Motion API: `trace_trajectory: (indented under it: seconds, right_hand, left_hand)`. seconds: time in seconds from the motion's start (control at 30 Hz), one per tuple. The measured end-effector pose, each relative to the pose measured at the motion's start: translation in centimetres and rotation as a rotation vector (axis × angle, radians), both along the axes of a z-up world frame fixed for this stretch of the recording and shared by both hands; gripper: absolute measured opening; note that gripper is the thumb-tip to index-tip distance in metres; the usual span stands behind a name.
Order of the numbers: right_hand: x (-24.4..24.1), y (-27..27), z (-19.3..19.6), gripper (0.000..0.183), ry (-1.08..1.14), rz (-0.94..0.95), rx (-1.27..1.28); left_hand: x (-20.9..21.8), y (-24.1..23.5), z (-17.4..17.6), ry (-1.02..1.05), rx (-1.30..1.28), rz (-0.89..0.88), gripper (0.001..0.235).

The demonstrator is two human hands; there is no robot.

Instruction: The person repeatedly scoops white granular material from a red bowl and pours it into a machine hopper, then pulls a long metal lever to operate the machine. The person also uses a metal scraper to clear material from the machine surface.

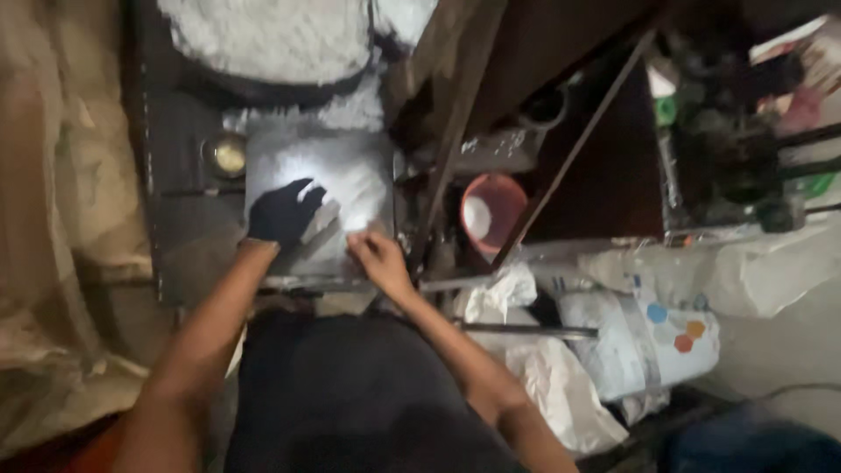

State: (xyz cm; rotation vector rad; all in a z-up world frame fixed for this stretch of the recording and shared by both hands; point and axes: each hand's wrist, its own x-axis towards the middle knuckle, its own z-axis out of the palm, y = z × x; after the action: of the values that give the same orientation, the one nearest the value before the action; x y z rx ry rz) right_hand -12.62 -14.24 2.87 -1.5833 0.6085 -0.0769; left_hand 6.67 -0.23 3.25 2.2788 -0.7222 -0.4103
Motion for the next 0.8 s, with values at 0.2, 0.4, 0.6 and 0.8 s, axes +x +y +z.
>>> trace_trajectory:
  seconds: [0.2, 0.4, 0.6, 0.8]
  right_hand:
    - [5.5, 1.9, -4.2, 0.041, 0.266, -0.164, 0.277]
    - [4.4, 1.5, -7.6, 0.028, 0.153, -0.154, 0.426]
    - [0.7, 1.9, -11.4, 0.027, 0.03, -0.051, 0.28]
    - [-2.0, 2.1, -11.6, 0.031, 0.101, -0.185, 0.424]
  left_hand:
    - [-0.9, 0.3, 1.6, -0.013, -0.082, 0.042, 0.047]
    - [-0.9, 0.0, 1.3, -0.064, -0.099, 0.084, 0.041]
    - [-1.1, -0.3, 1.1, -0.12, -0.096, 0.081, 0.038]
    - [-1.1, 0.3, -1.4, -0.12, -0.09, 0.031, 0.034]
